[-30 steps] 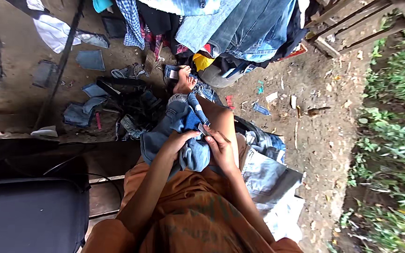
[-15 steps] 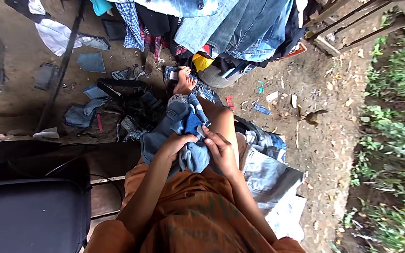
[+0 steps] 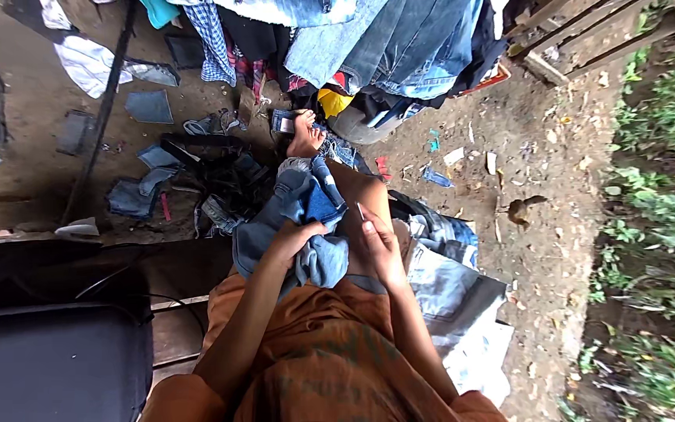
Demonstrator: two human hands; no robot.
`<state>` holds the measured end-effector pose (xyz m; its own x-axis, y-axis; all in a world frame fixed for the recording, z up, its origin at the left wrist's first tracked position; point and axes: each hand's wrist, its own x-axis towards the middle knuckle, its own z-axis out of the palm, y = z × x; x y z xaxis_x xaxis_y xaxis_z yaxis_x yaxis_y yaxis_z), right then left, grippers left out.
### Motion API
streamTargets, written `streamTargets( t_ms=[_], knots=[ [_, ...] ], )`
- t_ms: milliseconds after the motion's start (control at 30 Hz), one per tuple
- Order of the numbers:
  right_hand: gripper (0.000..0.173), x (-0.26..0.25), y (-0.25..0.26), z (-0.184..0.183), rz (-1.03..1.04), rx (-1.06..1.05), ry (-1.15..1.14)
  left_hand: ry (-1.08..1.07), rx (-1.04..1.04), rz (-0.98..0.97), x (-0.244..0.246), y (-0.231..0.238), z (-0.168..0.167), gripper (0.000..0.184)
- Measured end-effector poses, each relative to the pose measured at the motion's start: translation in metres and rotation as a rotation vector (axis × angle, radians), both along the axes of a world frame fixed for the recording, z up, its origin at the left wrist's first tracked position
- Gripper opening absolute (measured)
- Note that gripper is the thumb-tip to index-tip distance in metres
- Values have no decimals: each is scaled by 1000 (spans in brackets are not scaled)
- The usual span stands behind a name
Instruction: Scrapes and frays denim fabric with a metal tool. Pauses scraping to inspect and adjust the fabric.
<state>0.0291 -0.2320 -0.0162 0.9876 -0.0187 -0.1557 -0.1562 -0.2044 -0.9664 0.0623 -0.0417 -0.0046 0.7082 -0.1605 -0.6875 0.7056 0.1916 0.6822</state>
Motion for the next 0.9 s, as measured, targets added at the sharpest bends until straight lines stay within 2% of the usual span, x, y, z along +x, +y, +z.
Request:
streamTargets(
  t_ms=[100, 167, 267, 367, 533, 633, 767, 900],
  knots=[
    [38, -3, -11, 7, 82, 101, 234, -161, 88, -52, -4, -9, -5, 51],
    [37, -6, -12, 8, 135, 63, 291, -240, 120, -54, -6, -13, -12, 57],
    [38, -5, -10, 7, 182, -8, 273, -232, 92, 14, -5, -12, -16, 52],
    [44, 0, -6, 3, 196, 23, 254, -192, 52, 58, -5, -9, -13, 46],
    [46, 5, 2, 7, 89, 338, 360, -149, 41, 40, -7, -10, -4, 31],
    [37, 6, 1, 9, 47, 455, 380, -183, 66, 71, -7, -12, -6, 31],
    [31, 5, 4, 9, -17, 417, 311, -213, 111, 113, -5, -18, -6, 32],
    [32, 1, 10, 6, -54, 340, 205, -254, 145, 24, -3, -23, -9, 37]
  ],
)
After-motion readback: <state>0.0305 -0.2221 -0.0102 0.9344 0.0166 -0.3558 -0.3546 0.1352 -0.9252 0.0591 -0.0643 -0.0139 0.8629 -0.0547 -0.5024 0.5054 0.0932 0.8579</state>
